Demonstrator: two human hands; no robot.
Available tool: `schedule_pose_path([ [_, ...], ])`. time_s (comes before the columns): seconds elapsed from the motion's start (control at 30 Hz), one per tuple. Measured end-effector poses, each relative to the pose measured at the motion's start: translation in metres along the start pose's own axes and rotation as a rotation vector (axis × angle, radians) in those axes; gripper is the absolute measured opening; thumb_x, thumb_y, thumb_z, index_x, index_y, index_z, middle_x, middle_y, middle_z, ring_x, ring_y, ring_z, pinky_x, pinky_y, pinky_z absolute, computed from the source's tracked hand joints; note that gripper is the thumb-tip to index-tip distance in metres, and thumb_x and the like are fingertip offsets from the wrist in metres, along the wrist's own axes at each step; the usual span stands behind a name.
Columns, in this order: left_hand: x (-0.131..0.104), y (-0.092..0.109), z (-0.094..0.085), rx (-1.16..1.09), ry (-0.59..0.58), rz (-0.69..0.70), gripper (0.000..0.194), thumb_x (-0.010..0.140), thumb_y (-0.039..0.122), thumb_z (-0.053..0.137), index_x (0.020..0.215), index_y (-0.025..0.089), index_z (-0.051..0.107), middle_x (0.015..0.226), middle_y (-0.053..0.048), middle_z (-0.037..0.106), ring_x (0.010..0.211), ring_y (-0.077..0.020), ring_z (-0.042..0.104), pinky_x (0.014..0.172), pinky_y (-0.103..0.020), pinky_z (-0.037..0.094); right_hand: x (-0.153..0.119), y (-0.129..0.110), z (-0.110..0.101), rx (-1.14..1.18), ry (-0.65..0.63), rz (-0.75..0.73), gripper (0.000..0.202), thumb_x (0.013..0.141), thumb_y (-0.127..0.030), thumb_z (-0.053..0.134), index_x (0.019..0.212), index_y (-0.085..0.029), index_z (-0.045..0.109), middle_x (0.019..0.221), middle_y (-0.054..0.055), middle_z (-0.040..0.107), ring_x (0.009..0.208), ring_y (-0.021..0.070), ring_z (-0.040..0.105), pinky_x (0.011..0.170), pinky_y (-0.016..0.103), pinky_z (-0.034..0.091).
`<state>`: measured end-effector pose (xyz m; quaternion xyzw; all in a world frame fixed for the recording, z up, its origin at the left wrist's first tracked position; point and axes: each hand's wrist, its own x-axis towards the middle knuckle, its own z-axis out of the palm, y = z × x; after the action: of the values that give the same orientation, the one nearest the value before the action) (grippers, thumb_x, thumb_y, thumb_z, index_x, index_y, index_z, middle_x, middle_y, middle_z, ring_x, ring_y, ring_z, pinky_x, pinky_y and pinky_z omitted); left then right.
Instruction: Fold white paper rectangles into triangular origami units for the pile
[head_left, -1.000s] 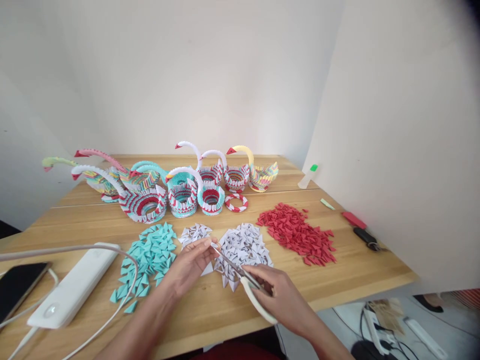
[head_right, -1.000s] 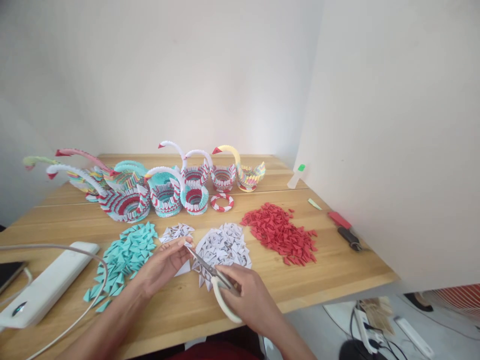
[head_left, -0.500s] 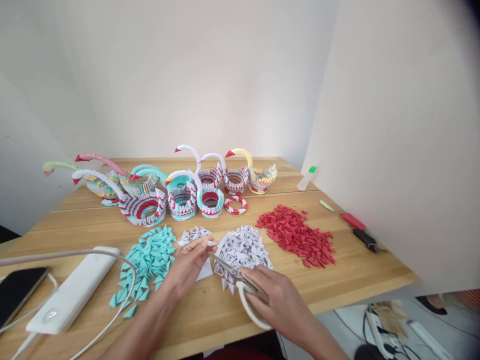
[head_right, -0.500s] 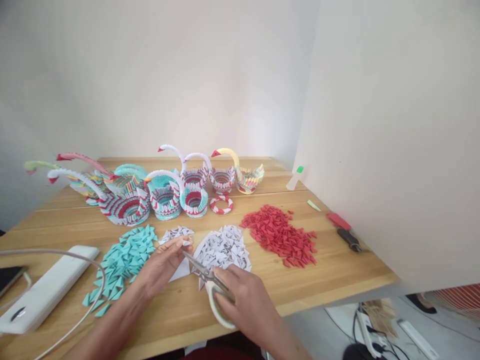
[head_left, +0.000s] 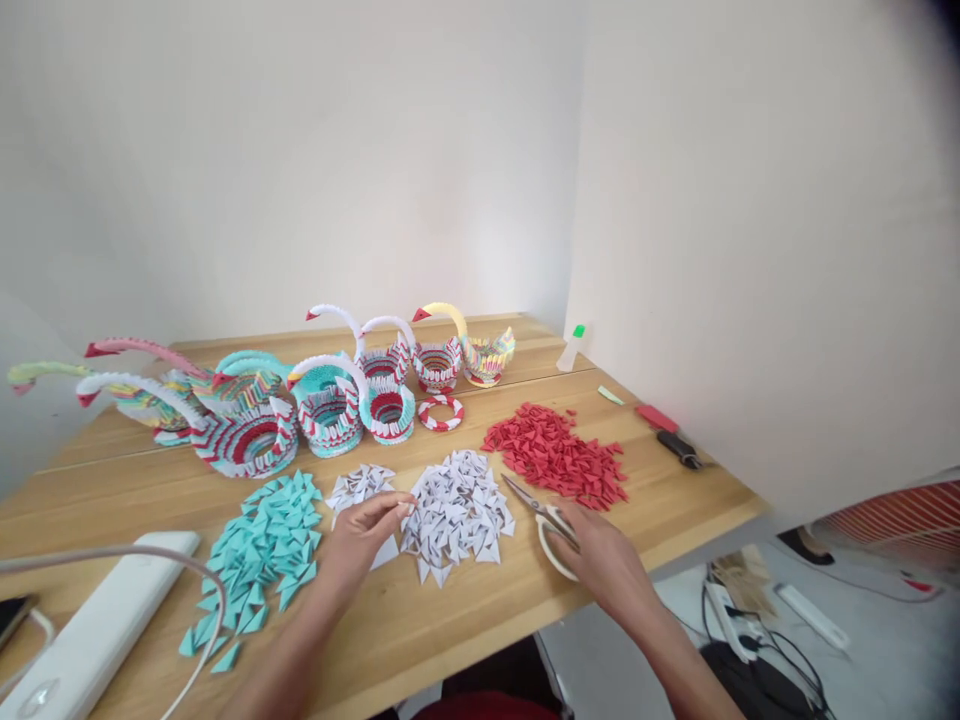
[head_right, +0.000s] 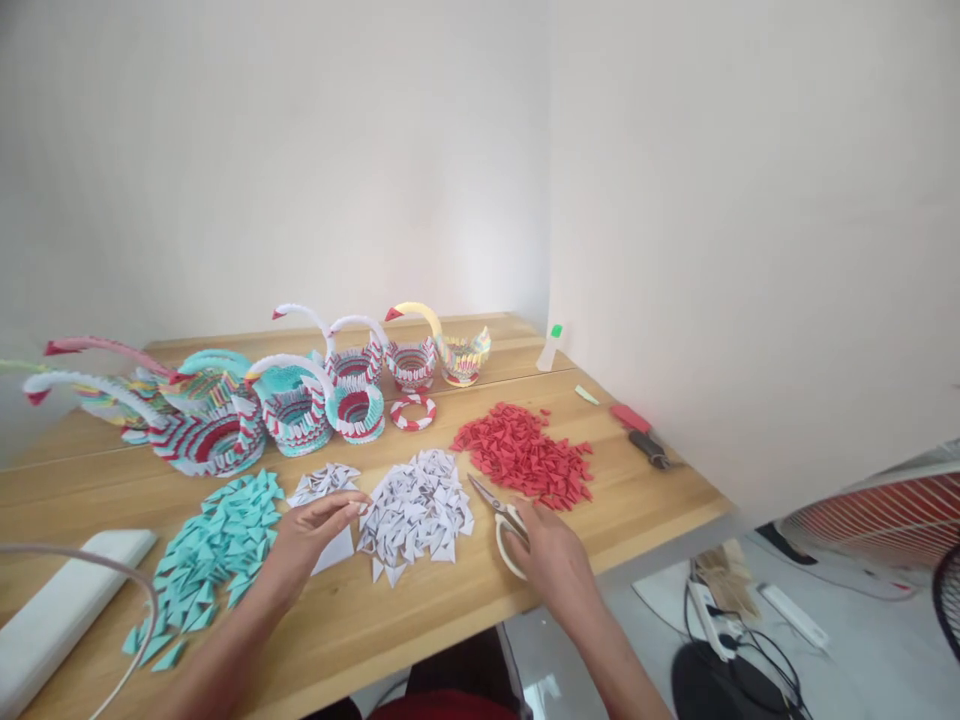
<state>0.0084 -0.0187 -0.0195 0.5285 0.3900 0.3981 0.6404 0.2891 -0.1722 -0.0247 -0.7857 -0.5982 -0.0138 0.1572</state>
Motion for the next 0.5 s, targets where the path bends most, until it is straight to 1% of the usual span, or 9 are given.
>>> schedule_pose_path([
  [0.07, -0.002, 0.000, 0.004, 0.072, -0.002, 0.031, 0.010, 0.063, 0.021, 0.079, 0.072, 0.020, 0.076, 0.082, -0.006, 0.073, 0.082, -0.0237, 0.062, 0.075, -0.028, 0.046, 0.004, -0.002, 0.003, -0.023, 0.010, -0.001, 0.026, 0.085, -0.025, 0.050, 0.106, -0.018, 0.062, 0.089, 0.008, 0.067, 0.078, 0.0217, 0.063, 0.065, 0.029, 0.048],
  [0.13, -0.005, 0.002, 0.006, 0.104, -0.016, 0.050, 0.010, 0.063, 0.020, 0.079, 0.073, 0.020, 0.076, 0.084, -0.006, 0.072, 0.083, -0.0241, 0.062, 0.076, -0.028, 0.045, 0.007, -0.005, 0.001, -0.025, 0.067, -0.029, 0.023, 0.087, -0.026, 0.049, 0.104, -0.018, 0.063, 0.091, 0.009, 0.066, 0.081, 0.0223, 0.062, 0.068, 0.030, 0.048],
  [0.2, -0.009, 0.006, 0.007, 0.138, -0.021, 0.095, 0.013, 0.063, 0.020, 0.079, 0.076, 0.021, 0.077, 0.086, -0.006, 0.072, 0.083, -0.0237, 0.061, 0.079, -0.028, 0.044, 0.008, -0.010, -0.005, 0.021, 0.133, -0.081, 0.024, 0.089, -0.026, 0.047, 0.106, -0.018, 0.062, 0.096, 0.010, 0.065, 0.088, 0.0234, 0.060, 0.073, 0.033, 0.048],
  [0.27, -0.013, 0.013, 0.007, 0.191, -0.028, 0.178, 0.021, 0.063, 0.018, 0.080, 0.084, 0.022, 0.077, 0.086, -0.006, 0.071, 0.083, -0.0231, 0.060, 0.082, -0.028, 0.042, 0.007, -0.018, -0.013, 0.119, 0.149, -0.151, 0.025, 0.092, -0.026, 0.044, 0.110, -0.020, 0.060, 0.102, 0.010, 0.064, 0.094, 0.0233, 0.059, 0.079, 0.035, 0.048],
  [0.37, -0.014, 0.023, 0.011, 0.325, -0.101, 0.319, 0.031, 0.065, 0.018, 0.080, 0.095, 0.025, 0.075, 0.088, -0.007, 0.069, 0.087, -0.0246, 0.059, 0.087, -0.029, 0.039, 0.001, -0.039, -0.024, 0.274, 0.113, -0.267, 0.025, 0.093, -0.026, 0.045, 0.114, -0.022, 0.058, 0.107, 0.008, 0.064, 0.099, 0.0223, 0.058, 0.085, 0.036, 0.047],
  [0.43, -0.010, 0.026, 0.018, 0.444, -0.167, 0.400, 0.030, 0.069, 0.021, 0.077, 0.099, 0.027, 0.074, 0.093, -0.009, 0.069, 0.092, -0.0268, 0.057, 0.092, -0.033, 0.037, -0.005, -0.055, -0.033, 0.345, 0.068, -0.330, 0.025, 0.093, -0.024, 0.047, 0.114, -0.021, 0.059, 0.107, 0.008, 0.064, 0.099, 0.0220, 0.058, 0.086, 0.035, 0.047],
  [0.5, -0.001, 0.026, 0.027, 0.561, -0.218, 0.448, 0.029, 0.073, 0.025, 0.073, 0.102, 0.028, 0.073, 0.098, -0.010, 0.068, 0.095, -0.0290, 0.056, 0.095, -0.037, 0.035, -0.011, -0.072, -0.043, 0.406, 0.006, -0.375, 0.025, 0.093, -0.025, 0.048, 0.116, -0.022, 0.059, 0.108, 0.008, 0.064, 0.099, 0.0215, 0.059, 0.086, 0.035, 0.047],
])
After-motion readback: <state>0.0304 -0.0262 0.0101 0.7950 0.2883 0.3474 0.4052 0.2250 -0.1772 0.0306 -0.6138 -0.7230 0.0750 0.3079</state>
